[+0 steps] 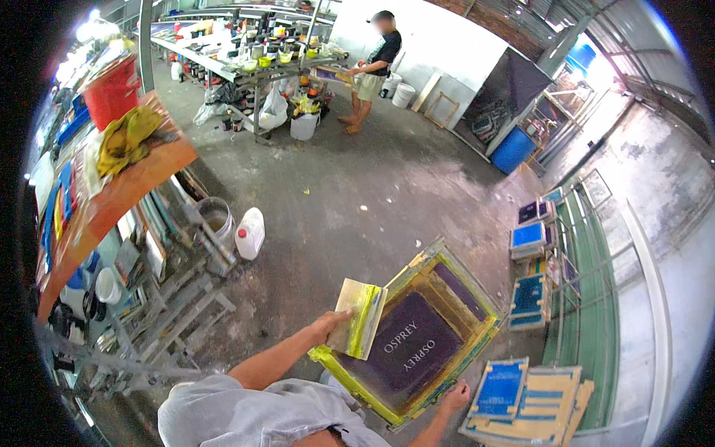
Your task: The person uses a squeegee to pull ink across a screen-printing frame labeled 'OSPREY' over a drying rack, then moves to a workbench to pour more ink into the frame and wipe the screen surface with a cloth. The person handles the screen frame, squeegee, ink container, and cloth throughout the sequence.
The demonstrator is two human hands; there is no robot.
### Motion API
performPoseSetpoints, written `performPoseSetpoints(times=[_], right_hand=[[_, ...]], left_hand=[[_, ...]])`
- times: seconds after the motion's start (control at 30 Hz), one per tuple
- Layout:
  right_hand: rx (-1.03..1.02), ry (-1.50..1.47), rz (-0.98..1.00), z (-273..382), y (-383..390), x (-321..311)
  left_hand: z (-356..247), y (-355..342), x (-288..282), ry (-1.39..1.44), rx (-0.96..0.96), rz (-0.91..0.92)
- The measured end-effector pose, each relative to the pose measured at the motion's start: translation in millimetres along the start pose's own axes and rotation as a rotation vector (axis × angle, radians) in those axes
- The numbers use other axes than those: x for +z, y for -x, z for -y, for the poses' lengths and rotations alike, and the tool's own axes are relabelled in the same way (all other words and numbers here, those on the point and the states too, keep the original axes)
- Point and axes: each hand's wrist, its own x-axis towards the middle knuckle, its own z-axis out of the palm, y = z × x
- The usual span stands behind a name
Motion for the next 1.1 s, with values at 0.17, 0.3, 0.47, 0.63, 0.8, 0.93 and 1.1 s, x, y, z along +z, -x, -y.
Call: performPoseSetpoints(times=[0.17, 0.3, 0.47, 0.63, 0.8, 0.93, 1.1], right_hand=[[0.043, -0.068, 0.14, 34, -122, 172], [-0.133, -0.019, 0.156, 114, -184, 338], [-0.324, 0.109, 0.482, 241, -184, 537], [-0.464, 0.17, 0.614, 278, -208, 754], [-0.627, 0.179, 0.658, 349, -193, 940], [-0.217, 0.135, 0.875, 431, -154, 1048], [-0.526, 0.103, 0.767, 459, -120, 1213]], left_hand=[[-82, -144, -33, -0.065, 0.026, -0.186], [-179, -204, -65, 0.116, 0.135, -0.17], [-277, -240, -128, 0.304, 0.227, -0.356], [-367, -319, -222, 0.401, 0.372, -0.397], [-511, -370, -300, 0.375, 0.373, -0.451], [-603, -392, -371, 0.404, 0.445, -0.517], [-720, -413, -446, 0.348, 0.488, -0.598]])
